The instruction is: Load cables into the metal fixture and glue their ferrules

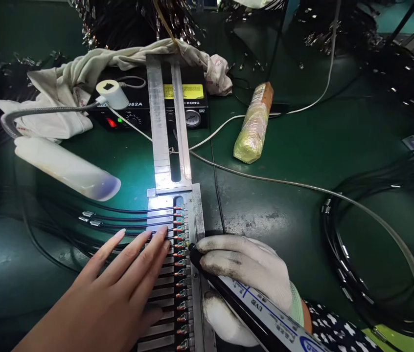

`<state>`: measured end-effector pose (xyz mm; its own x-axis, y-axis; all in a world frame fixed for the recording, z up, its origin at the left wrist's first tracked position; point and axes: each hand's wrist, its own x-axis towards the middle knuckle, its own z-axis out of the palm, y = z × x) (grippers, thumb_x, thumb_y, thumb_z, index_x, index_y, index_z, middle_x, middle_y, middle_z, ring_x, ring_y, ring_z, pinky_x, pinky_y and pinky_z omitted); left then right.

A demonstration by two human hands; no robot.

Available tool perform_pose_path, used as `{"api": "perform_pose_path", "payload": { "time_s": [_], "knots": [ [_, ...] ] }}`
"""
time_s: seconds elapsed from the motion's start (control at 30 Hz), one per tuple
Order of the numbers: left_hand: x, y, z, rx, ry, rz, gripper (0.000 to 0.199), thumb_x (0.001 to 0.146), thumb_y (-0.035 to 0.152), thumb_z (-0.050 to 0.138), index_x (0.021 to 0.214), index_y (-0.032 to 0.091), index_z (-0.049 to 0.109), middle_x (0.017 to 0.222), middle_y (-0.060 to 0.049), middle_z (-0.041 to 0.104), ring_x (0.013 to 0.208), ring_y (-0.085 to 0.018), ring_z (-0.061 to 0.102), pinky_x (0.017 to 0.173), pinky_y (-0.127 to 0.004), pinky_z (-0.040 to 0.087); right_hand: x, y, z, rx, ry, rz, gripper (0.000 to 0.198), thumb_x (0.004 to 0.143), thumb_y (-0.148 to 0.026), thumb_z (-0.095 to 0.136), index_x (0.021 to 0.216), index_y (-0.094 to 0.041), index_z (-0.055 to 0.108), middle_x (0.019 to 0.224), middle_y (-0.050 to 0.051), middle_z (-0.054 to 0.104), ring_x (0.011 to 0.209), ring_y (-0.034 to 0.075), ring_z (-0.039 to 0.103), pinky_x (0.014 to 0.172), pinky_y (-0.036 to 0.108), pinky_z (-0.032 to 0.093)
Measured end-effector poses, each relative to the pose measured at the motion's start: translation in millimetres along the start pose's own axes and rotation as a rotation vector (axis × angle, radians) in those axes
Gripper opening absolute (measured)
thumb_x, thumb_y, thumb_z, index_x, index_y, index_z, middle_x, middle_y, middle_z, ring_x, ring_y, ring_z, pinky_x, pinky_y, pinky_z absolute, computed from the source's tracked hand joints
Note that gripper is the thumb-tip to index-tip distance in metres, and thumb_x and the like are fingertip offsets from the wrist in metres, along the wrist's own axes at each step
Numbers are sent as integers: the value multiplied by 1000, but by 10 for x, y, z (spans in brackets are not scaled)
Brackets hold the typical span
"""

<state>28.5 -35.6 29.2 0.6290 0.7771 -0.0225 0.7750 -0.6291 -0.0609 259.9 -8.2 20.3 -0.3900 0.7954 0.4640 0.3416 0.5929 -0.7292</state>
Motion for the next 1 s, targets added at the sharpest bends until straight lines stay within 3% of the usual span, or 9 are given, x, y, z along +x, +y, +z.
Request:
{"api": "perform_pose_path", "payload": {
  "time_s": [0.5, 0.7, 0.87, 1.0],
  "knots": [
    [-6, 7, -40, 24, -32, 7, 48, 93, 39, 40, 128, 13, 59, 143, -14, 50, 130, -32, 42, 110, -55, 22, 28, 18, 7, 11, 9, 22, 27, 73, -20, 66, 100, -15, 65, 104, 12, 71, 93, 26, 71, 78, 36, 62],
    [-53, 7, 20, 5, -39, 18, 55, 89, 45, 48, 132, 11, 55, 146, -18, 44, 132, -35, 39, 112, -57, 18, 82, 14, 23, 19, 35, 22, 27, 71, -13, 64, 98, -15, 66, 102, 12, 72, 91, 24, 71, 79, 34, 62],
    [-97, 45, -40, 22, -37, 13, 55, 93, 47, 40, 133, 12, 55, 147, -17, 43, 133, -33, 38, 112, -58, 17, 45, -27, -16, 3, 45, -10, 28, 73, -16, 64, 101, -15, 65, 105, 12, 71, 95, 25, 70, 79, 35, 62],
    [-144, 116, -120, 47, -42, 70, 48, 96, 43, 34, 128, 19, 60, 141, -11, 52, 130, -29, 41, 111, -54, 18, -11, -141, -48, 9, 97, 20, 23, 77, -15, 59, 99, -15, 65, 104, 10, 71, 96, 24, 70, 79, 32, 61]
  ]
}}
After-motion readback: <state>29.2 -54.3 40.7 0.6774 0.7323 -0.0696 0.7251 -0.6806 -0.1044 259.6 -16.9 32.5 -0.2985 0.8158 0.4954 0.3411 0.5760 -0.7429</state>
